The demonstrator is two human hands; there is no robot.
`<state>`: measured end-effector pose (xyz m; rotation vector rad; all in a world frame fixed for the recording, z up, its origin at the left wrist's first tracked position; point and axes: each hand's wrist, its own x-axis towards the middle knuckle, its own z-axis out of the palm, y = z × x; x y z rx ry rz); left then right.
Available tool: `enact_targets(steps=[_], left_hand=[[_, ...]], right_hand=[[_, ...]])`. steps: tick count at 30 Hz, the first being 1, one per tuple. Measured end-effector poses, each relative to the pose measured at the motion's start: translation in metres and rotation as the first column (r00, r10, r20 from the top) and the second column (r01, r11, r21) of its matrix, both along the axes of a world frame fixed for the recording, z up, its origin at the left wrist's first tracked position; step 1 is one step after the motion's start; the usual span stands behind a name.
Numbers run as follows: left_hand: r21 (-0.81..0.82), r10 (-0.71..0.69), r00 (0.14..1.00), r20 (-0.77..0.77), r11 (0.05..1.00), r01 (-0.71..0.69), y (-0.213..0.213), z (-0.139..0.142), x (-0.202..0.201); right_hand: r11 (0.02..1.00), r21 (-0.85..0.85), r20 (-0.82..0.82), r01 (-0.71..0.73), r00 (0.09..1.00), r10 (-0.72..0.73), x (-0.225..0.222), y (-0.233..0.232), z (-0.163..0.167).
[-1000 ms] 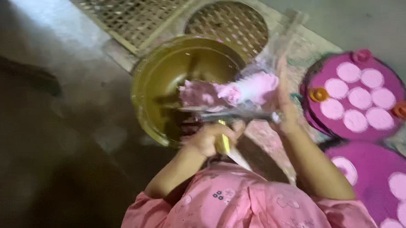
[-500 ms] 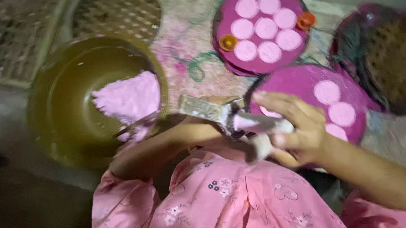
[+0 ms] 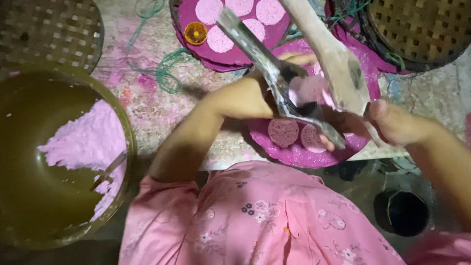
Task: The person fills a wooden hand press with pink paste from a large bowl, clamps the press to mold a round disc, and ejects the disc onto pink trays holding many similar discs. They repeat this cycle, occasionally scraping excess paste and repositioning trays.
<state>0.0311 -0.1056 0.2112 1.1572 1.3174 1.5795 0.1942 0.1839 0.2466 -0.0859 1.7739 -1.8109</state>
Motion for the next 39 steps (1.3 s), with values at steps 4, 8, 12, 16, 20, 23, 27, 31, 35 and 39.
enact_targets(steps=[4, 8, 12, 16, 20, 23, 27, 31, 35, 39], left_hand=[[0.699, -0.308, 0.783, 0.541, 0.682, -0.215, 0.028, -0.032, -0.019], [0.739, -0.471, 0.603, 0.644, 0.589, -0.329, 0.069, -0.079, -0.016], [0.689, -0.388, 0.583, 0.714, 0.539, -0.485, 0.086, -0.118, -0.035], [0.692, -0.404, 0.567, 0.718, 0.498, -0.523, 0.085, -0.136, -0.061], [0.694, -0.420, 0.558, 0.716, 0.522, -0.497, 0.073, -0.143, -0.069], [0.686, -0.416, 0.549, 0.725, 0.512, -0.517, 0.074, -0.145, -0.061], [0.673, -0.374, 0.564, 0.736, 0.501, -0.544, 0.089, -0.135, -0.059], [0.750, -0.373, 0.670, 0.641, 0.492, -0.443, 0.088, -0.124, -0.080], [0.028, 0.197, 0.346, 0.917, 0.835, -0.549, 0.074, -0.152, -0.079], [-0.377, 0.554, 0.700, 0.450, 0.829, -0.414, 0.061, -0.211, -0.038]], right_hand=[[1.000, 0.017, 0.461, -0.006, 0.887, -0.003, 0.013, 0.031, -0.050], [0.976, 0.215, 0.551, 0.028, 0.822, -0.145, 0.004, 0.043, -0.068], [0.904, 0.419, 0.357, -0.084, 0.931, -0.079, -0.018, 0.043, -0.064], [0.722, 0.684, 0.320, -0.107, 0.933, -0.165, -0.034, 0.019, -0.065], [0.805, 0.593, 0.204, -0.007, 0.969, -0.142, -0.038, -0.007, -0.072], [0.827, 0.562, 0.161, -0.017, 0.983, -0.089, -0.036, -0.005, -0.071], [0.799, 0.601, 0.200, 0.026, 0.963, -0.182, -0.037, 0.011, -0.075], [0.822, 0.554, 0.018, 0.132, 0.985, -0.171, -0.037, 0.013, -0.096], [0.913, 0.375, -0.010, 0.161, 0.985, -0.170, -0.024, 0.021, -0.109], [0.942, 0.267, -0.039, 0.202, 0.979, -0.198, -0.014, 0.033, -0.118]])
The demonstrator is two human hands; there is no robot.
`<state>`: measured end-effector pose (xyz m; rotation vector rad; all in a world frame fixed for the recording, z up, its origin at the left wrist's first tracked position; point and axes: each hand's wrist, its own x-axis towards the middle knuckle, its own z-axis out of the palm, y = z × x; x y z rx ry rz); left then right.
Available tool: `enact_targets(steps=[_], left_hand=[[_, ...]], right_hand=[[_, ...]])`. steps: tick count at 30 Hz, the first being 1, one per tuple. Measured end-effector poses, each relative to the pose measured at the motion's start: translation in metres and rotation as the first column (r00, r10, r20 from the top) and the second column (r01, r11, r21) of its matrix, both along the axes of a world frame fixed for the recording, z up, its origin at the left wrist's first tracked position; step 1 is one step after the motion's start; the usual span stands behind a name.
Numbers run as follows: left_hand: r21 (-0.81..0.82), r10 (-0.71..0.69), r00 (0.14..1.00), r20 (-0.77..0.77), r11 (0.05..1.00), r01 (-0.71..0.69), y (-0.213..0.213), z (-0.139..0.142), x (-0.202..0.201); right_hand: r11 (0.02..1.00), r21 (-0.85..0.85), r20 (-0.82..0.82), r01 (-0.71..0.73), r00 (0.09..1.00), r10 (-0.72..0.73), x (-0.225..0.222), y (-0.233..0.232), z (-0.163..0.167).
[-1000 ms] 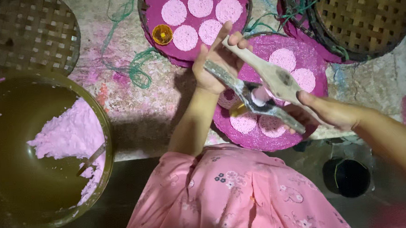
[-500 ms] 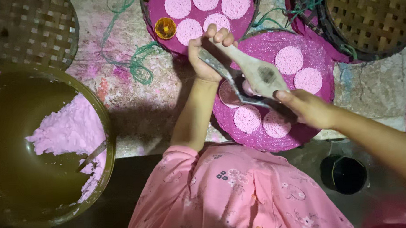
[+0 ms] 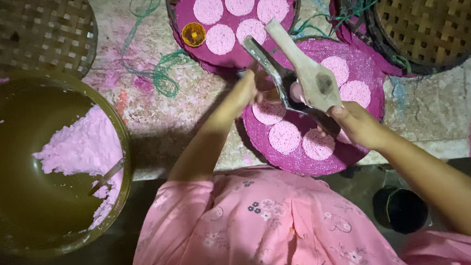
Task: The person fills a wooden hand press with pink paste from a large bowl, clamps the press to mold a round disc, and ejects the disc onto pink trays holding many similar discs. They repeat this cycle, occasionally scraping excess paste and repositioning trays.
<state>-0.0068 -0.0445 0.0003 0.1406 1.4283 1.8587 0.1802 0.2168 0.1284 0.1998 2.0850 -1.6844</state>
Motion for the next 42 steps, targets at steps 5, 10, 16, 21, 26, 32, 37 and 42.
enact_targets(steps=[5, 10, 16, 21, 26, 32, 37, 42], left_hand=[[-0.244, -0.108, 0.855, -0.508, 0.970, -0.022, -0.028, -0.010, 0.046], [-0.611, -0.382, 0.647, -0.660, 0.774, -0.166, -0.061, 0.044, 0.083], [-0.360, -0.321, 0.383, -0.866, 0.932, -0.033, -0.062, 0.070, 0.056], [-0.625, -0.646, 0.295, -0.704, 0.761, 0.174, -0.044, 0.074, 0.039], [-0.694, -0.716, 0.338, -0.611, 0.689, 0.207, -0.034, 0.082, 0.034], [-0.617, -0.660, 0.423, -0.621, 0.745, 0.254, -0.030, 0.110, 0.028], [-0.645, -0.679, 0.443, -0.585, 0.721, 0.254, 0.014, 0.126, 0.036], [-0.621, -0.678, 0.303, -0.669, 0.735, 0.272, 0.057, 0.093, 0.053]], right_hand=[[0.996, -0.032, -0.087, 0.078, 0.993, -0.081, 0.008, -0.001, -0.023], [0.929, -0.301, -0.126, 0.217, 0.956, -0.264, 0.026, -0.008, -0.029], [0.849, -0.397, -0.274, 0.348, 0.838, -0.472, 0.063, -0.032, -0.026], [0.772, -0.486, -0.266, 0.409, 0.772, -0.576, 0.088, -0.033, -0.033], [0.738, -0.507, -0.285, 0.446, 0.721, -0.631, 0.111, -0.016, -0.045], [0.695, -0.495, -0.262, 0.521, 0.673, -0.691, 0.127, -0.012, -0.043], [0.748, -0.465, -0.324, 0.473, 0.696, -0.641, 0.134, -0.017, -0.022], [0.719, -0.470, -0.336, 0.512, 0.649, -0.683, 0.149, -0.017, -0.014]])
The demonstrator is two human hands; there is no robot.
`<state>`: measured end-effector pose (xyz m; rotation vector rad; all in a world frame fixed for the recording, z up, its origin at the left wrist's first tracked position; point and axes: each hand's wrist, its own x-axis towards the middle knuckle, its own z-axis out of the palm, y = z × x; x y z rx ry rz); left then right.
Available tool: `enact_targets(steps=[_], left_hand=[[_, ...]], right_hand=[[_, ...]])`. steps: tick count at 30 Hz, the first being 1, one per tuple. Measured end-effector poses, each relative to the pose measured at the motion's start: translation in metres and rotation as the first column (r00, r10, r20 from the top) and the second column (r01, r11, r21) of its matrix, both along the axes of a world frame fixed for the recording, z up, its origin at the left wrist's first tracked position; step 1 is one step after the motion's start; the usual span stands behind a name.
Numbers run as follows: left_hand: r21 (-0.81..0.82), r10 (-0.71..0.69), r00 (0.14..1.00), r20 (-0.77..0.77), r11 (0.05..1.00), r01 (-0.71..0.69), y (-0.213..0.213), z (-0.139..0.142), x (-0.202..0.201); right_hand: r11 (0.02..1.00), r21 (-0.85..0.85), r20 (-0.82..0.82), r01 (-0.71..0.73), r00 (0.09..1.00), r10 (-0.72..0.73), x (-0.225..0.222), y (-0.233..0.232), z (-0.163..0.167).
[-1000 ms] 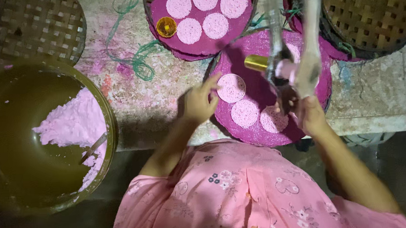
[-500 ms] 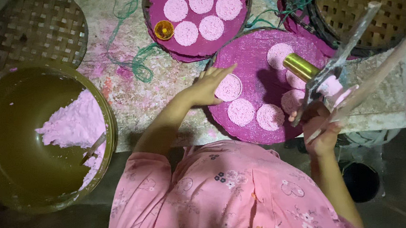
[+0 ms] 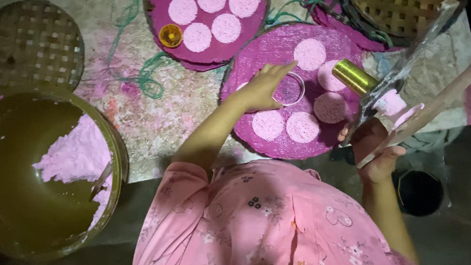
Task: The person fills a wooden hand press with pink paste from a large bowl, clamps the press to mold a round disc, and ejects the disc onto pink trays holding many similar discs. They repeat this cycle, occasionally scraping excess paste and repositioning trays.
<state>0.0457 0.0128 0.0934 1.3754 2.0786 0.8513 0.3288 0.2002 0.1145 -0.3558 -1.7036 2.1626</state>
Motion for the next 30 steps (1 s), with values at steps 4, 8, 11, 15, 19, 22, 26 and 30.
enact_targets(steps=[4, 8, 11, 15, 19, 22, 26, 30], left_hand=[[0.086, 0.023, 0.996, -0.086, 0.996, -0.016, 0.014, -0.039, -0.002], [0.129, 0.211, 0.910, -0.358, 0.976, -0.176, 0.030, -0.047, -0.002], [0.118, 0.359, 0.896, -0.260, 0.933, -0.340, 0.032, -0.018, 0.002], [0.367, 0.596, 0.802, -0.038, 0.755, -0.544, -0.007, 0.042, -0.002], [0.626, 0.858, 0.508, 0.081, 0.353, -0.696, -0.094, 0.058, -0.012], [0.745, 0.979, 0.179, -0.099, 0.192, -0.639, -0.154, 0.026, 0.000], [0.195, 0.862, 0.240, -0.446, 0.355, -0.914, -0.206, -0.034, 0.024], [0.399, 0.974, 0.207, -0.095, 0.228, -0.888, -0.212, -0.070, 0.034]], right_hand=[[1.000, -0.025, -0.022, -0.001, 1.000, 0.000, 0.018, 0.008, -0.008], [0.997, -0.072, -0.053, 0.016, 0.998, -0.020, 0.030, 0.016, -0.019], [0.998, -0.052, -0.052, 0.043, 0.998, -0.046, 0.033, 0.020, -0.022], [0.997, -0.031, -0.029, 0.068, 0.997, -0.069, 0.032, 0.027, -0.020], [0.998, -0.035, -0.030, 0.042, 0.999, -0.043, 0.027, 0.033, -0.020], [0.999, -0.031, -0.058, 0.036, 0.998, -0.038, 0.020, 0.037, -0.021], [0.994, -0.094, -0.053, 0.050, 0.997, -0.055, 0.006, 0.041, -0.018], [0.996, -0.087, -0.065, 0.027, 0.997, -0.033, -0.014, 0.045, -0.011]])
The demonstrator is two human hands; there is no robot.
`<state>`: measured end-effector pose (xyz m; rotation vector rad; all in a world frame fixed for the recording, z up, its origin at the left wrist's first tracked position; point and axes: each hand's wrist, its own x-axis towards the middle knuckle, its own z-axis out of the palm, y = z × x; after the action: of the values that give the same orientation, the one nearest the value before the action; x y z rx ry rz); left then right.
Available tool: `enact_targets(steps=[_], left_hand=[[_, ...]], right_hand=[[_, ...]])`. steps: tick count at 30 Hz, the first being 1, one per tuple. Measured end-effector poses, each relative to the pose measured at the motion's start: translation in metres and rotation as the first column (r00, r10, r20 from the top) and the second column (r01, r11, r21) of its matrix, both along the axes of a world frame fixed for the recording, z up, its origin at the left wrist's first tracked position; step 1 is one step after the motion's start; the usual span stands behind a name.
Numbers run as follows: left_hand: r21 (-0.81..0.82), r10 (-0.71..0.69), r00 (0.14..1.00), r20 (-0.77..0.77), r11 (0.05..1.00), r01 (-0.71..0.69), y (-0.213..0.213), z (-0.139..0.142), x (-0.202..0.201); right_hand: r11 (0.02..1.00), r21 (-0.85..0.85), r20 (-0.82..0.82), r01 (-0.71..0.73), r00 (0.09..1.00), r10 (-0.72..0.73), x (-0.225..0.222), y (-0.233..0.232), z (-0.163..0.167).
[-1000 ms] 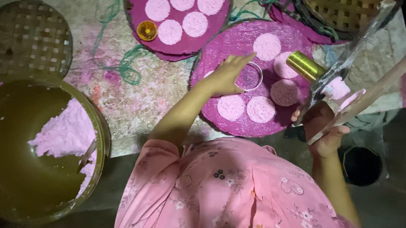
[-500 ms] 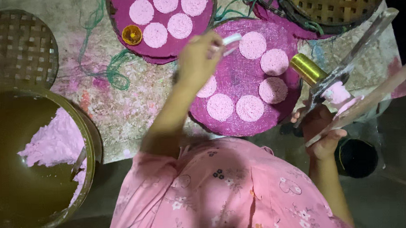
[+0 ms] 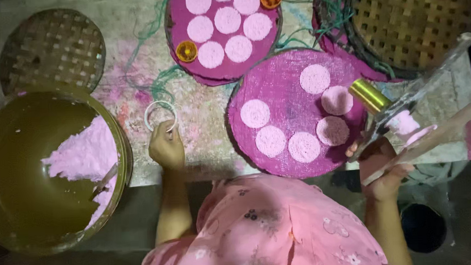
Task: The person fills a wooden hand press with pink paste from a large bowl, clamps the press to mold a round disc, and ejects the disc onto pink trays holding many similar discs. They repeat this cycle, occasionally scraping excess paste and repositioning trays.
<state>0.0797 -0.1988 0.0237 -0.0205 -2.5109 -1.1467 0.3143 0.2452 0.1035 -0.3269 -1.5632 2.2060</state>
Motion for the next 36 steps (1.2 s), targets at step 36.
enact_targets(steps=[36], left_hand=[[0.547, -0.577, 0.226, -0.785, -0.816, -0.185, 0.262, 0.077, -0.016]], right_hand=[[0.720, -0.241, 0.776, -0.650, 0.316, 0.546, -0.046, 0.036, 0.071]])
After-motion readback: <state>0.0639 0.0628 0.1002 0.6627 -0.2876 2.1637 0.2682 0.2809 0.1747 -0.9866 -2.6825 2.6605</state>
